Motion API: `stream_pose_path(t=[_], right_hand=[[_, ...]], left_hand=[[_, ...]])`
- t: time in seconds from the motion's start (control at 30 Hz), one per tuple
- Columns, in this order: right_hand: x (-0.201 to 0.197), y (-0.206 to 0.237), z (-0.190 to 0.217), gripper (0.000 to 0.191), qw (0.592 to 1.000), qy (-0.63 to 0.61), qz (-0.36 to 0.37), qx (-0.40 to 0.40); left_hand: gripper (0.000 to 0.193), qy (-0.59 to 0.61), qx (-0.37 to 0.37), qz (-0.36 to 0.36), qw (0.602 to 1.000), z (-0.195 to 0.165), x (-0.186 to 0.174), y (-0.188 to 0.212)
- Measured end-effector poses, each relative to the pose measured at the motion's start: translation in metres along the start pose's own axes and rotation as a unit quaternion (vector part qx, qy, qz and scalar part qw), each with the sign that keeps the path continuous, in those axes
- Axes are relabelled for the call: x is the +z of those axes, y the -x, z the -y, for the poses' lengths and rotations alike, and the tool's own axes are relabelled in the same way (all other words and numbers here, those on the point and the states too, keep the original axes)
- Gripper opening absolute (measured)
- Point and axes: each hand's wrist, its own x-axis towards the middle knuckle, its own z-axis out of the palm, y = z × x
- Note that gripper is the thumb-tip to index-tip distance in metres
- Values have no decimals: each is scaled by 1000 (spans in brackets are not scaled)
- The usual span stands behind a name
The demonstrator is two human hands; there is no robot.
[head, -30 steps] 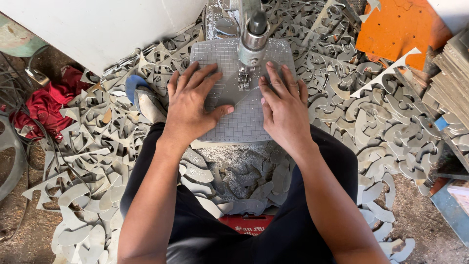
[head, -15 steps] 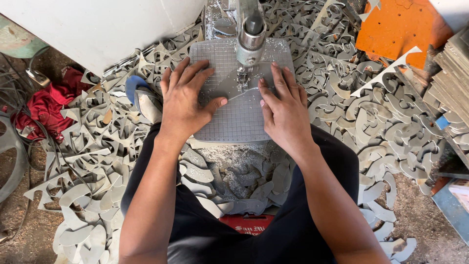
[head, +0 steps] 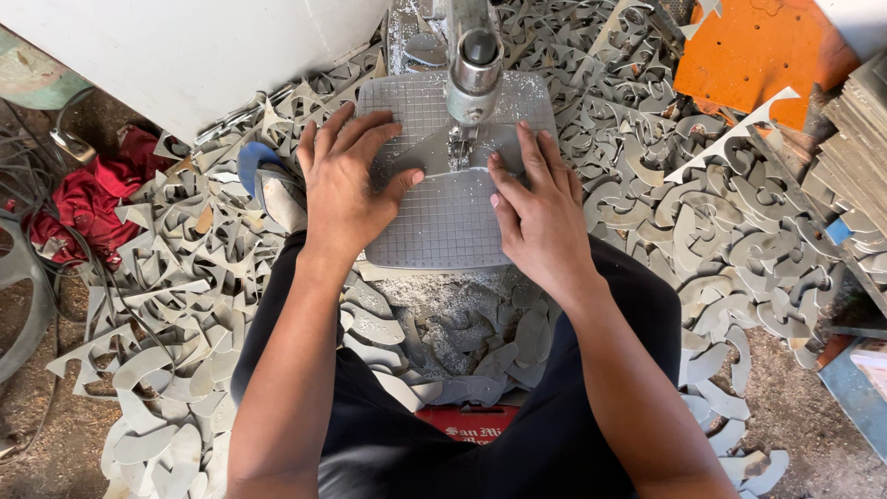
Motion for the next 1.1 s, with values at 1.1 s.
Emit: stream_pose_path(t=[1.1], right_hand=[[-7,-1,2,37,999,24,-13,-36]], left_hand=[[46,-125,99,-71,985,-15,30,-33]])
